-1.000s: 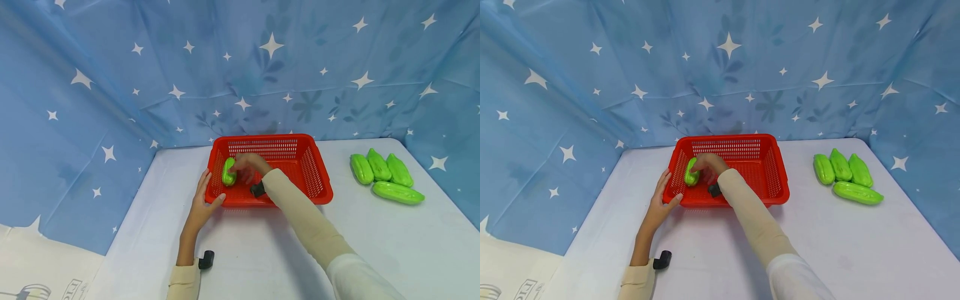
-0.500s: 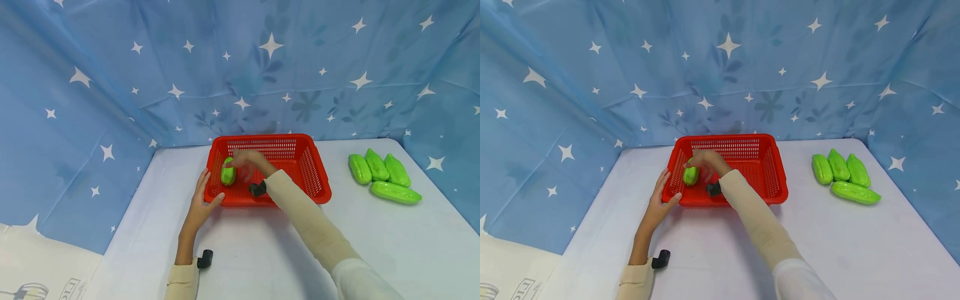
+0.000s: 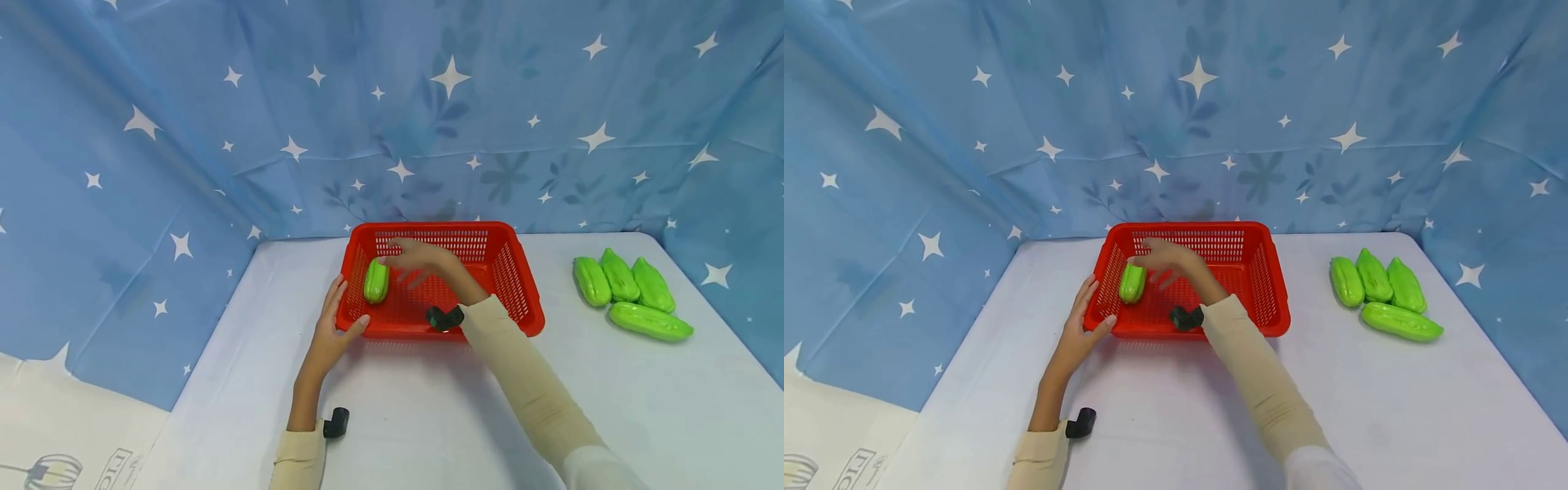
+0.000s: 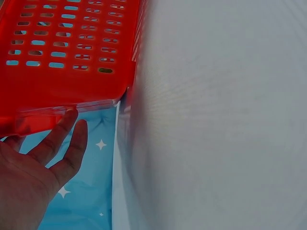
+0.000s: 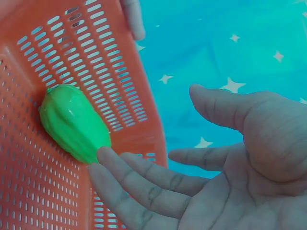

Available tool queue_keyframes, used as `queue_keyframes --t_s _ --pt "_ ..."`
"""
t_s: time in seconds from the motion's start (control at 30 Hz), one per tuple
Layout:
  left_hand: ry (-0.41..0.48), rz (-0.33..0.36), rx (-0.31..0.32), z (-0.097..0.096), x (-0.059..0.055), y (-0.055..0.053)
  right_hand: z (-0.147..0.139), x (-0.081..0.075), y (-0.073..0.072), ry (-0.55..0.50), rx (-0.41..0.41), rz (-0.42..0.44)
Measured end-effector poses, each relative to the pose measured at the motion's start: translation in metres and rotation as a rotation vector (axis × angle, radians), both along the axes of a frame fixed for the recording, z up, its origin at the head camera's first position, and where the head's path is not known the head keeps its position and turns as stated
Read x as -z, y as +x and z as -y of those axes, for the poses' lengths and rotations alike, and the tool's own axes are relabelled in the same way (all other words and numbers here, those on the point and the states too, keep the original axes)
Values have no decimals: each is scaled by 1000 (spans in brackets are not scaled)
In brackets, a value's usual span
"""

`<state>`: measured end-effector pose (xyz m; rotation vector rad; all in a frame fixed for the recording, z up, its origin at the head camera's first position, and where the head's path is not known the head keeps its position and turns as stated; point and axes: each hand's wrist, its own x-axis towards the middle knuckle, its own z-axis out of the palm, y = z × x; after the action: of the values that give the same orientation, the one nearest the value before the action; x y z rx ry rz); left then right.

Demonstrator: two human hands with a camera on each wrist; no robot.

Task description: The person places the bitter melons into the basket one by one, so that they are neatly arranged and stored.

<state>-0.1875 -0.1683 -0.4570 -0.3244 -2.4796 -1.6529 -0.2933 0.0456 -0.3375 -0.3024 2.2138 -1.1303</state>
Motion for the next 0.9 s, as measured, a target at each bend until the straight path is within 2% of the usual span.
queue_keyframes --t_s 0.27,0.5,0.67,0.9 --pt "2 -2 4 -3 -1 -1 -35 1 11 -195 17 -52" --pt "-5 10 -5 -1 0 2 -73 2 26 -335 58 -143" --pt "-6 2 -1 -1 -1 2 -102 8 34 -373 102 -221" --pt "-2 -1 -5 -1 1 1 -137 18 45 -366 151 -308"
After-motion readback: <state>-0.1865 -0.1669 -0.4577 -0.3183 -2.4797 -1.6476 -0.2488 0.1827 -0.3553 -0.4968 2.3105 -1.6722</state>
